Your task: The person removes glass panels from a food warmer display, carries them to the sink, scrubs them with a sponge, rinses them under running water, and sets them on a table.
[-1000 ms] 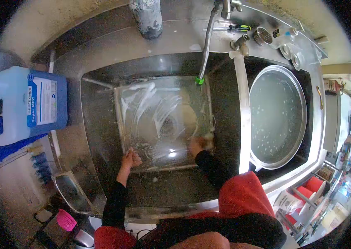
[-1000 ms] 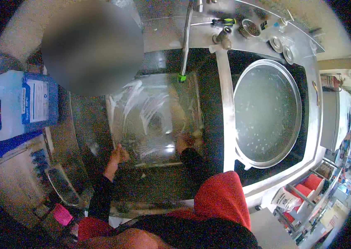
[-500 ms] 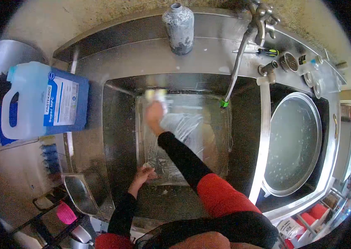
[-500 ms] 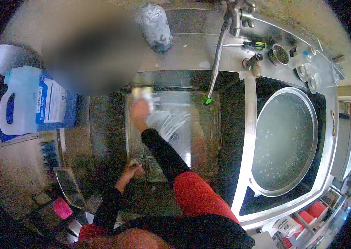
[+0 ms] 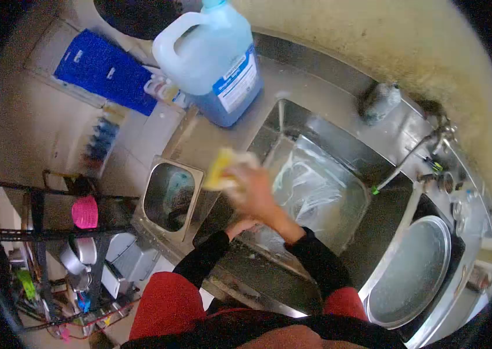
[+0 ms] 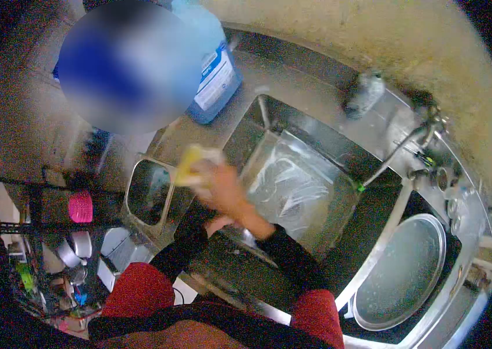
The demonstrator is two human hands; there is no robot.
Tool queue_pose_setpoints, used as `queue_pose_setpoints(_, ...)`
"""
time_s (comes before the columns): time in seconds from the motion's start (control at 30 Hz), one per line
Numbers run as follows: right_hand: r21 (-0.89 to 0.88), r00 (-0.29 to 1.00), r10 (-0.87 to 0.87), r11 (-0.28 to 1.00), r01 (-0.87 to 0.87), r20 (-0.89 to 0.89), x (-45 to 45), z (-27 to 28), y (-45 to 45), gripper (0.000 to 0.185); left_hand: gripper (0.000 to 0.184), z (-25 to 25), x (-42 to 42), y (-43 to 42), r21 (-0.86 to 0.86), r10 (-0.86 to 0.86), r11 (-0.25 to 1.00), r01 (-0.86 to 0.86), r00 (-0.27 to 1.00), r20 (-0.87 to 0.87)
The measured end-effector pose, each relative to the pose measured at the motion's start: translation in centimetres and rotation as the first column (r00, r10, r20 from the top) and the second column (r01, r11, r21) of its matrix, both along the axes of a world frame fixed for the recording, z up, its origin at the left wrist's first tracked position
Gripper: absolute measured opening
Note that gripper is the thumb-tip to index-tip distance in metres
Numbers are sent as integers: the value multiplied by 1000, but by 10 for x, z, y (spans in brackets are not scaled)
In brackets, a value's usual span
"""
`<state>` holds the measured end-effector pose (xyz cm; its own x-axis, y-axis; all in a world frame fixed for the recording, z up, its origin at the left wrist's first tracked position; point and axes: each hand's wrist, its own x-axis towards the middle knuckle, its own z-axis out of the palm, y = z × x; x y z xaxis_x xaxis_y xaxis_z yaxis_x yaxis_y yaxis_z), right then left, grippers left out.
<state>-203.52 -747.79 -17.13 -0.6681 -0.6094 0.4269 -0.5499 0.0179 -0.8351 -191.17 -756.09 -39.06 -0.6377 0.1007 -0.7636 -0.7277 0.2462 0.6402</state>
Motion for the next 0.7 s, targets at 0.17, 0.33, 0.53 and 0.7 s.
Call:
queue_pose_setpoints(0.17,123,950,74,992,-38,-303,8,70,-18,41,31,-7,4,4,225,188,956,-187,982,15)
queue_pose_setpoints(0.33,-292,509,-861,489,822,-8,-129,112,183,29,32,10,-9,14,337,257,905,-258,965,46)
queue_pose_setpoints(0.53,331,244,-651,-12,944,-719,-218,98,329,37,31,-22,-25,13,311,346,889,-336,938,25)
queue_pose_setpoints(0.7,690,585,-465,-81,720,-665,-253,97,346,34,34,-26,-31,18,204,388,907,-370,920,-58)
